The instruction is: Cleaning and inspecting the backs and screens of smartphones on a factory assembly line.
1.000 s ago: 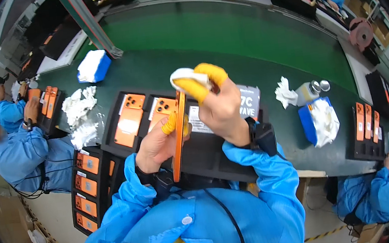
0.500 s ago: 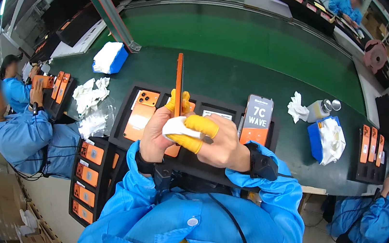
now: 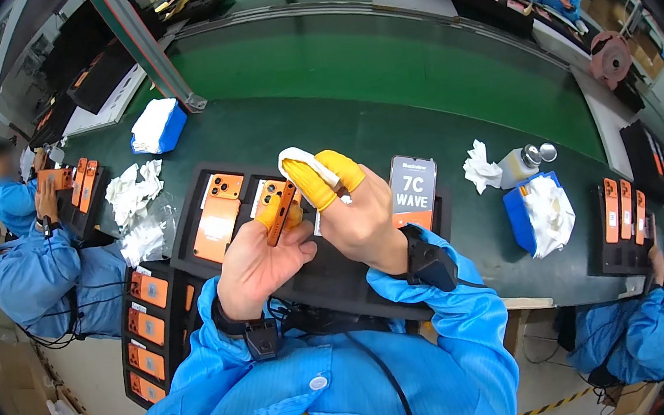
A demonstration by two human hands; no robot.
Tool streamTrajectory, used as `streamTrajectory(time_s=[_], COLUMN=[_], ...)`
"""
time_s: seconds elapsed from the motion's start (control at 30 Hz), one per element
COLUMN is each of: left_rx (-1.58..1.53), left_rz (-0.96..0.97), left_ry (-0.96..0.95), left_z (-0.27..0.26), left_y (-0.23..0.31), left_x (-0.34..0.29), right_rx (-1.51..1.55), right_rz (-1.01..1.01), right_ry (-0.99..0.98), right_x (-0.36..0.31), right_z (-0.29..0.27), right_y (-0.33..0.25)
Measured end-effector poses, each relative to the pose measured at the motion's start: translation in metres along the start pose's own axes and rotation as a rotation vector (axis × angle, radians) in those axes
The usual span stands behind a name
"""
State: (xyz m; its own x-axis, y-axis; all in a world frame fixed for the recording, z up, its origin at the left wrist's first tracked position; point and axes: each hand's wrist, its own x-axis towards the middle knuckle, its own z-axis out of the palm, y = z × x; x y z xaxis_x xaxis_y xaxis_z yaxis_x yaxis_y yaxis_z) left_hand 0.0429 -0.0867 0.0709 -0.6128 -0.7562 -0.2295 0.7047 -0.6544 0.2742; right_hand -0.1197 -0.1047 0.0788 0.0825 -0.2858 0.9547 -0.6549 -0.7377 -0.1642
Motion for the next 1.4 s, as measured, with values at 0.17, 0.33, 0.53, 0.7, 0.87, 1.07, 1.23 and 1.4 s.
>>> streamTrajectory(time_s=[0.17,0.33,0.53,0.7,0.87,1.07,1.23,1.4], left_rx=[-0.127,-0.248,-0.101,-0.048,-0.046,-0.149,-0.278,-0.299], left_rz=[-0.040,0.042,0.114,0.014,0.090,0.099,0.058,0.053], left_ry=[-0.369,-0.159,0.006,0.149,0.283,0.124,-0.113,-0.107], left_z=[-0.033,-0.016,0.004,0.007,0.011,0.005,-0.016,-0.016], left_y=[0.003,0.007,-0.001,-0.003,-0.004,0.002,0.009,0.004], left_x=[0.013,0.012,0.012,0.011,0.013,0.018,0.015,0.020], right_rx=[-0.044,0.181,0.021,-0.068,-0.040,0.076,0.132,0.076], right_rz=[-0.021,-0.219,-0.201,-0.028,0.063,-0.169,-0.290,-0.292], right_ry=[-0.047,-0.184,-0.087,-0.068,-0.093,-0.106,-0.198,-0.186], right_x=[-0.005,-0.014,-0.002,0.000,-0.006,-0.011,-0.013,-0.010], right_z=[0.001,0.002,0.002,0.001,0.006,0.008,0.003,0.001], right_y=[-0.004,-0.010,0.008,0.014,0.013,0.001,-0.006,-0.002])
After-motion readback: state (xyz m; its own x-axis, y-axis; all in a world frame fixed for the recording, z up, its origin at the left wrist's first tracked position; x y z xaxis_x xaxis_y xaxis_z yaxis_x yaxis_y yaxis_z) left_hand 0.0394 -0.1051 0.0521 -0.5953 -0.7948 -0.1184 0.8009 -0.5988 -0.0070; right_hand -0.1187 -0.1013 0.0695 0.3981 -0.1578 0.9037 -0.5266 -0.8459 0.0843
